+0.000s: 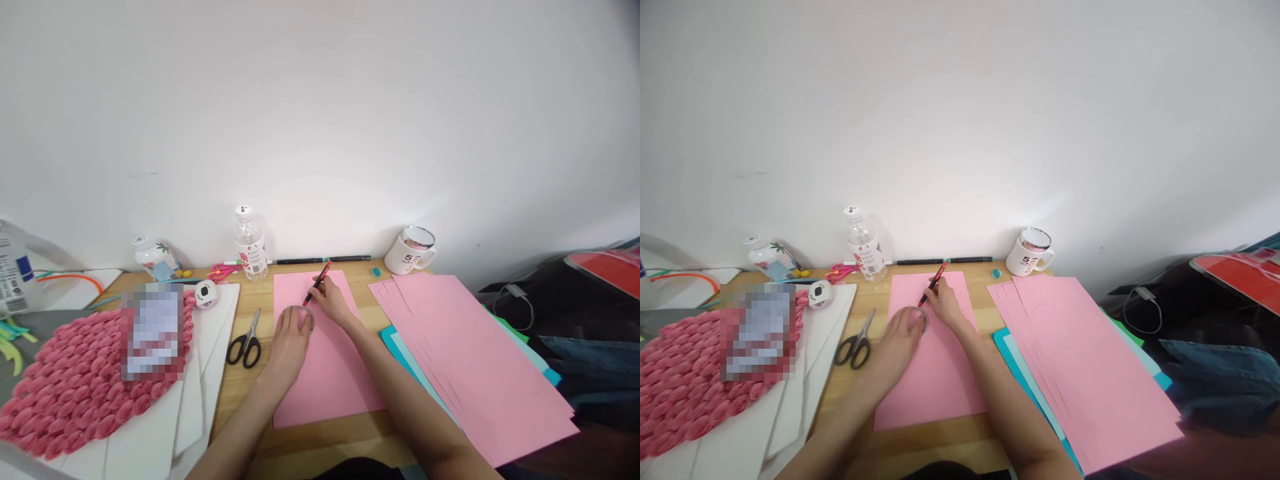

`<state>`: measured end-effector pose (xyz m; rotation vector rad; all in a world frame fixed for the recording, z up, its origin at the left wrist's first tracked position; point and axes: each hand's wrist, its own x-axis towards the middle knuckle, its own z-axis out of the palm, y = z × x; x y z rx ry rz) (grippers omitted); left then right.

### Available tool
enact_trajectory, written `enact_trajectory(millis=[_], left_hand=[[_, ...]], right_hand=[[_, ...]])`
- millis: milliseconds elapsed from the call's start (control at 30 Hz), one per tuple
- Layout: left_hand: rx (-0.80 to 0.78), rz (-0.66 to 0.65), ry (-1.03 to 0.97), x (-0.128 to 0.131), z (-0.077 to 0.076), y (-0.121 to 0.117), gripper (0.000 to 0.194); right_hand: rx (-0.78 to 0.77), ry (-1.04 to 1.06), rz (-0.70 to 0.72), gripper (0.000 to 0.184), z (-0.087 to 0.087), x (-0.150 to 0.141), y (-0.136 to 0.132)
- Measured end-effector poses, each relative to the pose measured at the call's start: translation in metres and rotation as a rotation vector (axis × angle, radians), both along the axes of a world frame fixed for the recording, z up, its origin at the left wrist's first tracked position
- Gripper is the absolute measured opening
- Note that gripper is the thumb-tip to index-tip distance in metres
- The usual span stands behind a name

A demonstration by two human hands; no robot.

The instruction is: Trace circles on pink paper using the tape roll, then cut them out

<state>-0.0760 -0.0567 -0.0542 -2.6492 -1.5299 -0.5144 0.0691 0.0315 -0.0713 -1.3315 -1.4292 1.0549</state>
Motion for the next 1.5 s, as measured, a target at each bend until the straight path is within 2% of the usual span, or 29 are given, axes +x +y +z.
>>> enact_trajectory(millis=[333, 533, 733, 833, 1000, 1200, 1333, 1500], left_hand=[[-0.045, 0.014, -0.096, 0.003, 0.0, 0.001, 0.022], [-0.052, -0.009, 0.027, 0.004, 0.005, 0.004, 0.02], [-0.173, -0.044, 0.079, 0.002, 0.019, 0.006, 0.022], [-0.249, -0.077, 0.062, 0.0, 0.029, 0.007, 0.024], [-0.406, -0.048, 0.053, -0.004, 0.038, 0.011, 0.024], [-0.555, 0.015, 0.084, -0.003, 0.053, 0.013, 0.043], [-0.591, 0.057, 0.123, 0.001, 0.06, 0.015, 0.04], [-0.561, 0.015, 0.18, 0.004, 0.062, 0.018, 0.036]], right_hand=[[0.033, 0.002, -0.181, 0.024, -0.006, 0.014, -0.034], [0.011, 0.109, -0.235, 0.029, -0.003, 0.018, -0.05], [-0.033, 0.188, -0.335, 0.033, 0.003, 0.026, -0.061], [-0.047, 0.194, -0.3, 0.032, 0.006, 0.029, -0.064], [-0.013, 0.196, -0.219, 0.028, 0.011, 0.028, -0.067], [-0.003, 0.108, -0.196, 0.022, 0.014, 0.026, -0.068], [-0.01, 0.055, -0.191, 0.02, 0.015, 0.028, -0.069], [-0.002, 0.018, -0.167, 0.018, 0.017, 0.03, -0.081]])
